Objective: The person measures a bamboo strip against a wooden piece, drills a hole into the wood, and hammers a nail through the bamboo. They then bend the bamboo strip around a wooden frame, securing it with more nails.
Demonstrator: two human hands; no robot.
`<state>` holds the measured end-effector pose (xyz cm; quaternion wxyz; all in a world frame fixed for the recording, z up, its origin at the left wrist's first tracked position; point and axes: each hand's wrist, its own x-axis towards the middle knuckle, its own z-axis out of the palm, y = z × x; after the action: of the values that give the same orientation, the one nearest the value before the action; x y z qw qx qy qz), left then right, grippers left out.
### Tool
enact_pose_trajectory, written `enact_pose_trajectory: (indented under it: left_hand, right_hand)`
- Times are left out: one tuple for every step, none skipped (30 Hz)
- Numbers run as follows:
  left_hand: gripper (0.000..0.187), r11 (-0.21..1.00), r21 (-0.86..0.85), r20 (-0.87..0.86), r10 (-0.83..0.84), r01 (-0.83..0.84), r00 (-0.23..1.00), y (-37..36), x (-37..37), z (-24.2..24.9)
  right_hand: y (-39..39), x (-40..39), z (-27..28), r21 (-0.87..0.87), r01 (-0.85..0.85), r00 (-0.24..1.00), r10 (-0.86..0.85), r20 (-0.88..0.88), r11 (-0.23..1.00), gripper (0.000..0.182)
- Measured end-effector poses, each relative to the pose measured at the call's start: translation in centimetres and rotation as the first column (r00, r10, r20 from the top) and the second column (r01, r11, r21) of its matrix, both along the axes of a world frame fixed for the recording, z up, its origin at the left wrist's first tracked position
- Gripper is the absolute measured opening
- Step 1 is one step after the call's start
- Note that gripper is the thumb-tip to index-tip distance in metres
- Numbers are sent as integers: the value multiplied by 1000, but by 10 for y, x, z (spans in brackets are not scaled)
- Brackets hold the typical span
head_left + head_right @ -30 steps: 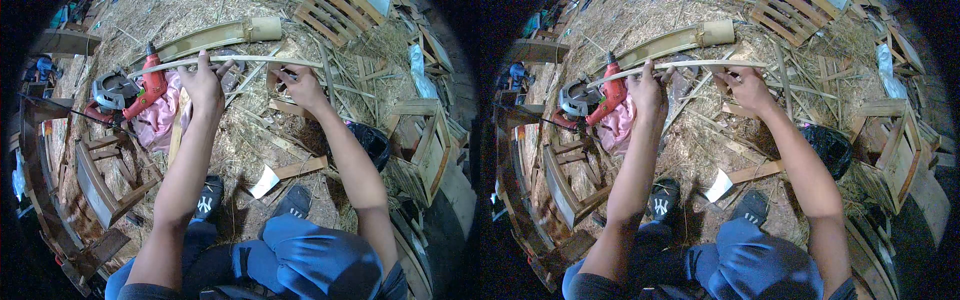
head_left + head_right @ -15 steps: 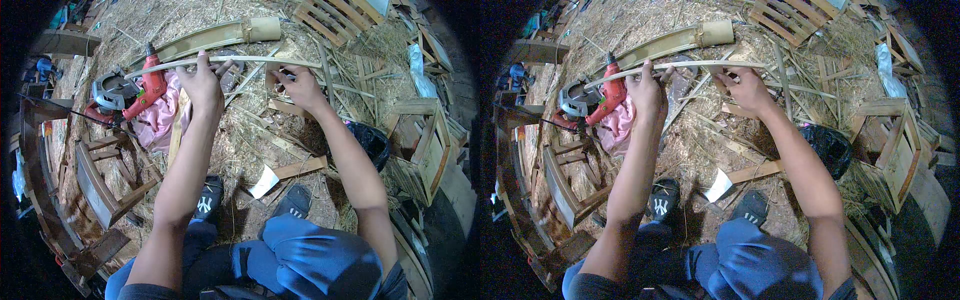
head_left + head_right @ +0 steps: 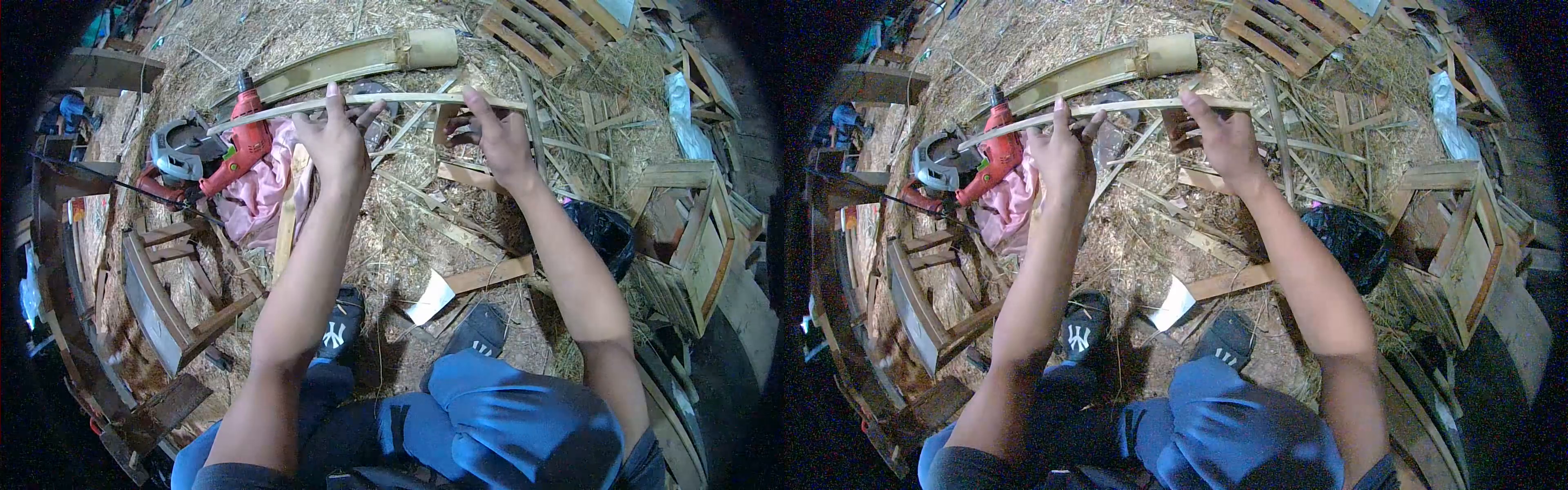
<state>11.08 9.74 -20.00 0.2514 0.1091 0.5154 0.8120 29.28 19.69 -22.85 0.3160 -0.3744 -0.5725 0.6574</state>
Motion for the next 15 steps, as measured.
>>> enact_pose_trajectory:
  left_hand:
    - [33, 1000, -2, 3, -2, 2, 1000, 0, 1, 0]
    - [33, 1000, -2, 4, -2, 2, 1000, 0, 2, 0]
    - [32, 1000, -16, 6, 12, -12, 1000, 0, 3, 1]
    - [31, 999, -30, 7, 25, -24, 1000, 0, 4, 2]
    - [31, 999, -31, 7, 24, -23, 1000, 0, 5, 4]
    - [31, 999, -45, -2, 21, -21, 1000, 0, 5, 4]
    - [30, 998, -59, -12, 17, -18, 1000, 0, 4, 5]
    - [30, 998, -60, -12, 16, -17, 1000, -2, 4, 7]
    - [30, 987, -157, 13, -10, 11, 1000, -5, 4, 9]
    - [30, 967, -252, 39, -33, 42, 999, -7, 4, 12]
    - [30, 967, -251, 38, -35, 44, 999, -9, 5, 13]
    - [29, 939, -341, 16, 51, -42, 999, -10, 6, 15]
    - [30, 896, -426, -14, 135, -128, 991, -11, 7, 15]
    - [30, 896, -425, -14, 134, -127, 991, -13, 2, 7]
    - [35, 895, -378, -247, 148, -236, 958, -16, -3, 4]
  right_hand:
    - [1, -1, -3, 1, 1, 1000, -1, 0, 1000, 40]
    - [2, -2, -9, 15, 3, 999, -2, -38, 1000, 39]
    - [0, -5, -5, 28, 5, 997, -3, -77, 1000, 37]
    - [-3, -5, -1, 27, 6, 997, -4, -76, 1000, 37]
    - [-6, -2, 5, -76, -17, 993, 8, -122, 997, 37]
    - [-9, -2, 13, -177, -44, 986, 14, -168, 983, 37]
    - [-9, -3, 15, -177, -43, 986, 13, -168, 983, 37]
    - [-9, -3, 17, -182, -54, 984, 21, -178, 982, 36]
    - [-8, -3, 18, -187, -64, 982, 29, -188, 980, 35]
    - [-7, -3, 17, -186, -63, 982, 27, -188, 981, 35]
    - [-6, -2, 15, -183, -74, 976, 34, -214, 980, 35]
    - [-5, -2, 14, -180, -86, 970, 41, -239, 980, 35]
    - [-5, -3, 12, -179, -85, 970, 40, -240, 980, 35]
    - [-6, -4, 11, -165, -66, 967, 22, -255, 984, 35]
    - [-6, -4, 8, -151, -46, 963, 4, -271, 987, 35]
